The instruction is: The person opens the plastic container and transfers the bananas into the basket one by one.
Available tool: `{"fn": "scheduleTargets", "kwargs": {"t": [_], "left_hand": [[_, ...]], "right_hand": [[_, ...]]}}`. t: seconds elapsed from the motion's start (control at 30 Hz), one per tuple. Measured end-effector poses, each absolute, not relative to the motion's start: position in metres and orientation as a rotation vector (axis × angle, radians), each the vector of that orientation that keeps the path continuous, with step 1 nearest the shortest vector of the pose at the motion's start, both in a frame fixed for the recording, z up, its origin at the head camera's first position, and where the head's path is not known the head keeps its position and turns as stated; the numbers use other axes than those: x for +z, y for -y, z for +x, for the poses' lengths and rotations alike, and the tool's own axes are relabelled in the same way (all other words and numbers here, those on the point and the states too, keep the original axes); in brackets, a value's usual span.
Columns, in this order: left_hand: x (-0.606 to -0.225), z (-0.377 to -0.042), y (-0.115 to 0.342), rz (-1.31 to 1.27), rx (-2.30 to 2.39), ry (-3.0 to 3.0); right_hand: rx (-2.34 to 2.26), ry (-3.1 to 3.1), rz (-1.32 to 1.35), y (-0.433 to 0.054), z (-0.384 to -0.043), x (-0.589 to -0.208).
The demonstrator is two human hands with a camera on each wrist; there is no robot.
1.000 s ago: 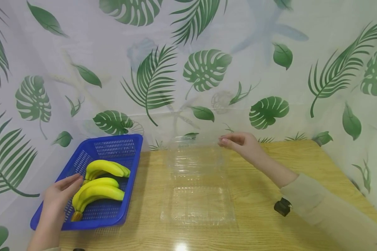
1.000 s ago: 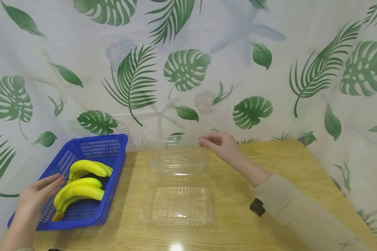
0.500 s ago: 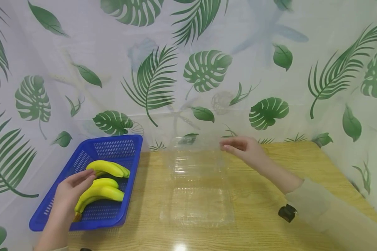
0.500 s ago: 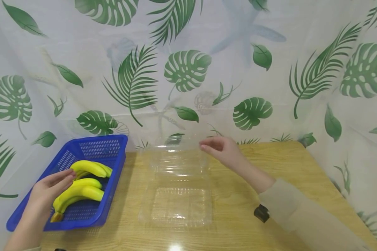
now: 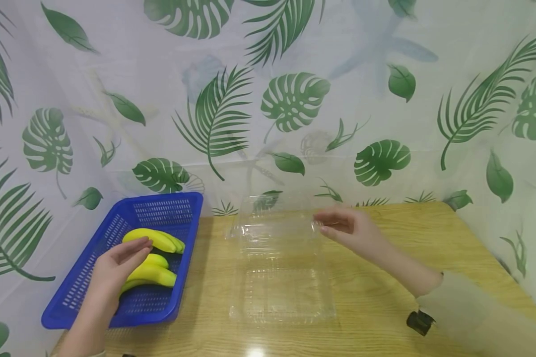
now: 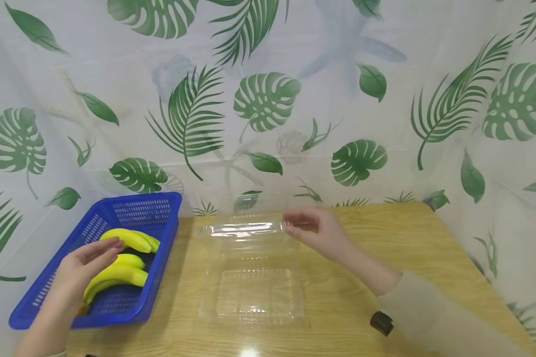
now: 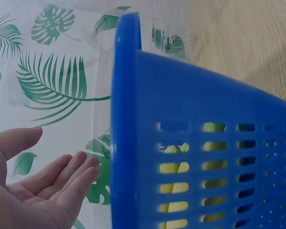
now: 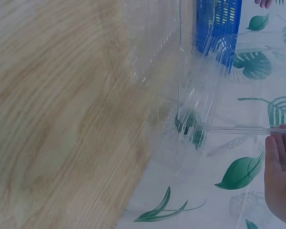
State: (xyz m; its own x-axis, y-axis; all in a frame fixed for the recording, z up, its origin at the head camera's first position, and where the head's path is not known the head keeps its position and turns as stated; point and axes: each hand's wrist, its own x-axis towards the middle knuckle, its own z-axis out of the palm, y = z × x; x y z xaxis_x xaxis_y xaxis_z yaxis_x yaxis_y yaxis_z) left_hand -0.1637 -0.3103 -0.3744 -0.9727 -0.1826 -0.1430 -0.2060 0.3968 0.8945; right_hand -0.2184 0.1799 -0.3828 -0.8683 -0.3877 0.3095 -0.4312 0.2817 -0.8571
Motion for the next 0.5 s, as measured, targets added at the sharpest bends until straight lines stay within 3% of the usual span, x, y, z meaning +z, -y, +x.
{"fn": "scheduleTargets", "kwargs": {"t": [0.5], "left_hand": [[-0.371, -0.161, 0.281, -0.162, 1.624, -2.701]], "right_hand": [[1.442, 2.39, 1.08, -0.187, -0.19, -0.411]]}}
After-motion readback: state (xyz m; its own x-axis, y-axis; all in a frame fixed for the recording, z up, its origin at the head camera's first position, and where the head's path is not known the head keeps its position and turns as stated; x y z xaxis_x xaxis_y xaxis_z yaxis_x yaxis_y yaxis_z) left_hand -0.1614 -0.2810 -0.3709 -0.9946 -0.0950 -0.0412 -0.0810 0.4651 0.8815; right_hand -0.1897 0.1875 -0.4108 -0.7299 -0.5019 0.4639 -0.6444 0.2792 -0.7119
